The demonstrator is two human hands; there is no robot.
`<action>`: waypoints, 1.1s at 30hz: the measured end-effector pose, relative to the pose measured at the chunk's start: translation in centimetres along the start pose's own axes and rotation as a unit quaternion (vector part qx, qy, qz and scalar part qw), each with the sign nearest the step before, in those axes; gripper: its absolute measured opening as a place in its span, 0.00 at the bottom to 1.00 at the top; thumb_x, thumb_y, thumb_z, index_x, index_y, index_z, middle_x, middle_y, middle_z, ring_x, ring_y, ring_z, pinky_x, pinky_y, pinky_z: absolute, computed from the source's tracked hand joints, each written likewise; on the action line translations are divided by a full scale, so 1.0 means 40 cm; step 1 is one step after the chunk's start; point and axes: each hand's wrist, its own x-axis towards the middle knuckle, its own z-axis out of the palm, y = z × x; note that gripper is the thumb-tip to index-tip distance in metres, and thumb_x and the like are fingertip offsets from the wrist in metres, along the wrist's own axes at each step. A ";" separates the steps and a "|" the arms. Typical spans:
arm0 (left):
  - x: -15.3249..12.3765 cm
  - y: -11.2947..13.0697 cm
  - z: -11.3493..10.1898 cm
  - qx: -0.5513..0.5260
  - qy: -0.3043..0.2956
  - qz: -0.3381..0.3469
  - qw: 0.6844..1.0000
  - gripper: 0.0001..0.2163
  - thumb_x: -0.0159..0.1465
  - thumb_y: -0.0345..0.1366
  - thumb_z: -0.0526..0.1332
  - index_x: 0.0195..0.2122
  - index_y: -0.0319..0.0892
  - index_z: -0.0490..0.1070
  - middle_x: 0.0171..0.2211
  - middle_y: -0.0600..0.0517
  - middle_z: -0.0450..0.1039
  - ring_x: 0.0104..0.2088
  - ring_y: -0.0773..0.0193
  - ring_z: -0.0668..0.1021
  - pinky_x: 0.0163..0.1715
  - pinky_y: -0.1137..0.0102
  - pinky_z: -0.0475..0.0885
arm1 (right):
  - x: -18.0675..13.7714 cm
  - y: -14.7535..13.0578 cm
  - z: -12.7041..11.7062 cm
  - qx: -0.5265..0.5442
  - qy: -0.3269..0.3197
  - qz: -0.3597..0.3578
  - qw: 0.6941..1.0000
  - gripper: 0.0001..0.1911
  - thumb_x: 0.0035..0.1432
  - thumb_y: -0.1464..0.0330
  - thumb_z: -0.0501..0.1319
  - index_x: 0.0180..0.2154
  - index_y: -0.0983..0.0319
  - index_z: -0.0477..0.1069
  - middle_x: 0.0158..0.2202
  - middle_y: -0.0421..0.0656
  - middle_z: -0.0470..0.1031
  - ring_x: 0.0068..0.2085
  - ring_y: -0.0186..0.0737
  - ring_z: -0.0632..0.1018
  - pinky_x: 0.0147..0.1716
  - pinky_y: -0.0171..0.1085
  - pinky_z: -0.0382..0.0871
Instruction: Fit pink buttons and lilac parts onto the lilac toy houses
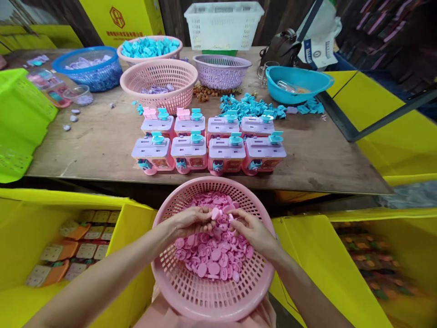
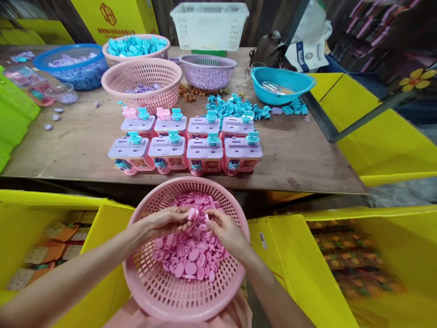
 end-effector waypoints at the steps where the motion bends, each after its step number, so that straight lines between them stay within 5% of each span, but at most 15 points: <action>1: -0.005 0.000 0.006 0.010 0.009 0.002 1.000 0.10 0.52 0.29 0.67 0.33 0.35 0.69 0.26 0.50 0.72 0.25 0.72 0.75 0.28 0.79 0.70 | 0.002 0.006 0.004 -0.050 0.007 -0.028 0.998 0.15 0.56 0.66 0.54 0.45 0.63 0.68 0.38 0.46 0.72 0.37 0.40 0.74 0.40 0.42 0.69; 6: -0.018 0.003 0.044 0.088 0.031 0.046 0.995 0.11 0.47 0.33 0.69 0.26 0.34 0.68 0.24 0.50 0.71 0.28 0.65 0.77 0.34 0.73 0.71 | 0.007 -0.006 0.018 -0.221 0.061 -0.196 0.954 0.20 0.56 0.72 0.55 0.52 0.58 0.65 0.52 0.48 0.66 0.54 0.44 0.66 0.53 0.47 0.62; 9: -0.011 0.011 0.072 0.100 0.018 0.048 0.994 0.13 0.45 0.34 0.69 0.26 0.34 0.68 0.23 0.51 0.71 0.26 0.65 0.77 0.31 0.72 0.70 | 0.002 -0.036 0.022 -0.277 0.036 -0.284 0.917 0.24 0.56 0.77 0.53 0.54 0.57 0.63 0.47 0.47 0.70 0.50 0.42 0.70 0.49 0.44 0.68; 13: -0.001 0.041 0.121 0.101 -0.007 0.080 0.992 0.15 0.48 0.37 0.68 0.31 0.35 0.65 0.26 0.49 0.73 0.25 0.66 0.77 0.30 0.72 0.69 | 0.011 -0.059 0.000 -0.284 0.116 -0.322 0.896 0.20 0.58 0.77 0.50 0.51 0.59 0.67 0.44 0.47 0.73 0.46 0.42 0.73 0.45 0.42 0.72; 18: 0.013 0.076 0.164 0.164 -0.026 0.127 0.978 0.20 0.49 0.40 0.66 0.39 0.39 0.61 0.31 0.48 0.74 0.28 0.65 0.76 0.29 0.71 0.68 | 0.058 -0.092 -0.135 -0.244 0.302 -0.295 0.873 0.12 0.61 0.69 0.52 0.41 0.59 0.74 0.38 0.46 0.75 0.39 0.40 0.76 0.39 0.38 0.73; 23: 0.064 0.054 0.166 0.226 -0.002 0.128 0.966 0.18 0.47 0.41 0.64 0.36 0.39 0.61 0.28 0.51 0.73 0.24 0.68 0.74 0.25 0.73 0.65 | 0.146 -0.115 -0.290 -0.295 0.489 -0.296 0.766 0.14 0.60 0.63 0.53 0.38 0.61 0.75 0.38 0.48 0.74 0.39 0.41 0.75 0.39 0.39 0.70; 26: 0.086 0.030 0.160 0.274 0.005 0.136 0.952 0.16 0.48 0.41 0.62 0.35 0.39 0.62 0.26 0.54 0.71 0.23 0.68 0.73 0.24 0.72 0.65 | 0.189 -0.106 -0.328 -0.329 0.480 -0.320 0.748 0.15 0.61 0.62 0.52 0.37 0.61 0.75 0.35 0.47 0.74 0.36 0.39 0.75 0.36 0.37 0.70; 33: 0.076 0.025 0.131 0.305 0.031 0.126 0.944 0.18 0.47 0.43 0.61 0.36 0.41 0.60 0.24 0.57 0.67 0.22 0.68 0.72 0.22 0.73 0.63 | 0.202 -0.074 -0.358 -0.341 0.410 -0.369 0.761 0.11 0.61 0.64 0.54 0.38 0.57 0.75 0.38 0.44 0.75 0.39 0.38 0.76 0.42 0.37 0.70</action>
